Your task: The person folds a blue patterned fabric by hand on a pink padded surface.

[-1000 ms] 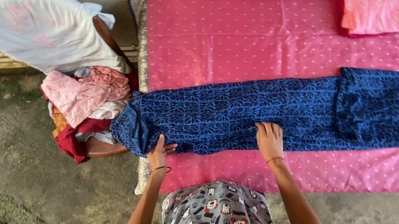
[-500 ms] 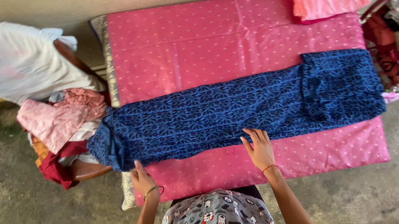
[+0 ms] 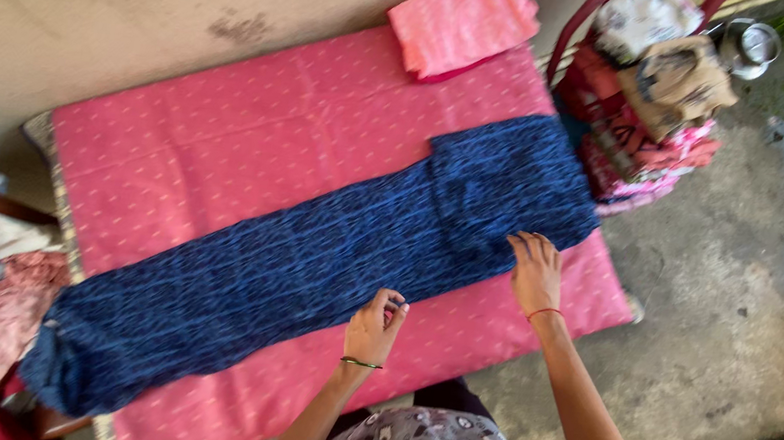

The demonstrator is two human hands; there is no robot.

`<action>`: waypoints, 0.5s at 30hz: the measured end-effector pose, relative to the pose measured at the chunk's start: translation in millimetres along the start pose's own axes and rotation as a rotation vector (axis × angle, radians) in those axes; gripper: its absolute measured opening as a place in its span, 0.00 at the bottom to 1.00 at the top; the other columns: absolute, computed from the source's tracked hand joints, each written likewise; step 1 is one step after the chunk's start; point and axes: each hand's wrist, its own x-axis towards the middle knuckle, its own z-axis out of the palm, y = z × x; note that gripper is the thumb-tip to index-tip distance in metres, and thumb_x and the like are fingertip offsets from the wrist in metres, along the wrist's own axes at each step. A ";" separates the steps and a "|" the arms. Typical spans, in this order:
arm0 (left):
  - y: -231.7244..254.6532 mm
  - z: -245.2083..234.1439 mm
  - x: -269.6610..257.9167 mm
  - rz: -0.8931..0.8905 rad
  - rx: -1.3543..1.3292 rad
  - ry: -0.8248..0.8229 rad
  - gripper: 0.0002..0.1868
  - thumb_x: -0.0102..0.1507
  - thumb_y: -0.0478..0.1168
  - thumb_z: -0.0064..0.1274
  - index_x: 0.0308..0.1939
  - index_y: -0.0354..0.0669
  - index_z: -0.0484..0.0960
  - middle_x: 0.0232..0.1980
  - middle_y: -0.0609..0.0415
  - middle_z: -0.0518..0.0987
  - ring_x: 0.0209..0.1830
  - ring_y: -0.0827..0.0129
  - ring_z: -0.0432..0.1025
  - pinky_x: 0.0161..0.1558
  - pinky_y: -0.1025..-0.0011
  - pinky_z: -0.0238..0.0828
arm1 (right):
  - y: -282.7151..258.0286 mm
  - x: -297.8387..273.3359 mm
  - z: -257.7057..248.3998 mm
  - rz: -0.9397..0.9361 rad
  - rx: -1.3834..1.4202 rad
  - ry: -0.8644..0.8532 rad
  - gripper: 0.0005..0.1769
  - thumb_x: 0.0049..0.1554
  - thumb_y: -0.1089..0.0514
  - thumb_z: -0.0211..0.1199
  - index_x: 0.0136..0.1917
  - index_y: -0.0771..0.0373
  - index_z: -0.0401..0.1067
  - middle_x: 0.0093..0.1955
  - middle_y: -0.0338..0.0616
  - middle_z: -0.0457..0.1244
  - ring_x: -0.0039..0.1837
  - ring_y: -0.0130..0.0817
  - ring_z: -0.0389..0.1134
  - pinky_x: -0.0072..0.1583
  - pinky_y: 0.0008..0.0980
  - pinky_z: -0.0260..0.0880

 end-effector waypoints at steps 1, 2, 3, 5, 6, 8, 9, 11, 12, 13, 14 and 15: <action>17.8 22.0 13.4 0.001 0.060 -0.052 0.12 0.65 0.50 0.55 0.46 0.49 0.80 0.34 0.56 0.86 0.28 0.62 0.78 0.32 0.62 0.73 | 22.9 6.0 4.8 -0.034 0.012 -0.025 0.21 0.46 0.65 0.60 0.55 0.58 0.75 0.56 0.41 0.66 0.62 0.45 0.66 0.63 0.43 0.67; 35.4 45.4 27.2 0.006 0.074 -0.064 0.13 0.65 0.51 0.56 0.46 0.50 0.80 0.35 0.56 0.86 0.30 0.61 0.78 0.32 0.61 0.73 | 42.7 14.5 14.2 -0.069 0.024 -0.050 0.17 0.48 0.63 0.60 0.52 0.56 0.75 0.54 0.39 0.65 0.61 0.44 0.66 0.63 0.44 0.67; 49.9 66.2 37.8 0.009 0.095 -0.084 0.13 0.65 0.52 0.56 0.47 0.50 0.80 0.36 0.55 0.86 0.31 0.60 0.78 0.33 0.59 0.74 | 61.6 15.3 19.7 -0.095 0.039 -0.080 0.13 0.50 0.61 0.61 0.49 0.54 0.74 0.51 0.37 0.65 0.59 0.43 0.66 0.62 0.44 0.67; 71.6 100.3 53.3 -0.001 0.138 -0.087 0.15 0.64 0.53 0.56 0.49 0.50 0.79 0.36 0.55 0.85 0.32 0.58 0.79 0.35 0.57 0.74 | 88.9 10.4 26.4 -0.129 0.098 -0.231 0.13 0.54 0.61 0.59 0.53 0.57 0.75 0.50 0.40 0.64 0.56 0.41 0.65 0.59 0.40 0.67; 79.9 113.1 57.7 -0.014 0.160 -0.070 0.17 0.64 0.53 0.56 0.50 0.49 0.78 0.36 0.56 0.85 0.32 0.58 0.78 0.35 0.56 0.74 | 97.5 6.8 26.9 -0.151 0.130 -0.311 0.14 0.56 0.61 0.58 0.55 0.58 0.76 0.49 0.41 0.63 0.55 0.41 0.65 0.57 0.38 0.67; 97.0 129.9 76.9 0.007 0.224 0.037 0.20 0.63 0.54 0.58 0.52 0.48 0.76 0.36 0.56 0.83 0.35 0.57 0.78 0.37 0.56 0.74 | 109.1 -6.4 16.5 -0.239 0.255 -0.220 0.17 0.54 0.62 0.57 0.57 0.61 0.75 0.49 0.42 0.63 0.54 0.40 0.64 0.57 0.37 0.68; 104.8 134.0 77.3 0.028 0.272 0.099 0.22 0.62 0.55 0.59 0.52 0.47 0.75 0.36 0.55 0.82 0.37 0.57 0.77 0.39 0.56 0.74 | 110.0 -16.0 10.4 -0.276 0.325 -0.182 0.19 0.53 0.63 0.57 0.58 0.63 0.75 0.49 0.42 0.62 0.53 0.40 0.64 0.57 0.36 0.68; 120.2 137.6 76.7 0.091 0.377 0.173 0.27 0.58 0.56 0.62 0.54 0.46 0.75 0.40 0.53 0.80 0.42 0.54 0.76 0.43 0.55 0.73 | 112.8 -18.2 10.3 -0.246 0.298 -0.319 0.18 0.54 0.62 0.58 0.57 0.62 0.75 0.49 0.42 0.63 0.54 0.40 0.65 0.58 0.37 0.68; 127.5 136.9 77.2 0.132 0.433 0.187 0.30 0.56 0.56 0.63 0.55 0.45 0.75 0.43 0.51 0.79 0.45 0.52 0.74 0.44 0.54 0.72 | 112.9 -20.7 9.0 -0.227 0.283 -0.391 0.17 0.54 0.62 0.59 0.57 0.62 0.75 0.48 0.42 0.63 0.54 0.41 0.65 0.58 0.37 0.68; 136.8 137.1 82.4 0.182 0.484 0.200 0.32 0.54 0.56 0.65 0.57 0.45 0.75 0.47 0.49 0.78 0.47 0.50 0.73 0.46 0.52 0.71 | 113.3 -17.8 7.8 -0.202 0.366 -0.390 0.16 0.54 0.59 0.61 0.56 0.63 0.76 0.50 0.43 0.63 0.54 0.42 0.65 0.58 0.39 0.68; 145.0 136.9 86.6 0.162 0.506 0.174 0.35 0.54 0.57 0.65 0.59 0.45 0.74 0.51 0.48 0.77 0.50 0.49 0.71 0.49 0.52 0.69 | 110.6 -13.7 6.4 -0.177 0.450 -0.388 0.16 0.55 0.57 0.63 0.55 0.64 0.76 0.51 0.44 0.64 0.55 0.44 0.65 0.58 0.40 0.67; 150.7 136.5 91.8 0.143 0.527 0.152 0.37 0.54 0.57 0.65 0.62 0.44 0.73 0.54 0.47 0.75 0.52 0.48 0.69 0.51 0.51 0.68 | 110.6 -7.6 3.9 -0.155 0.532 -0.382 0.16 0.55 0.54 0.66 0.54 0.65 0.76 0.52 0.45 0.64 0.55 0.45 0.65 0.58 0.41 0.67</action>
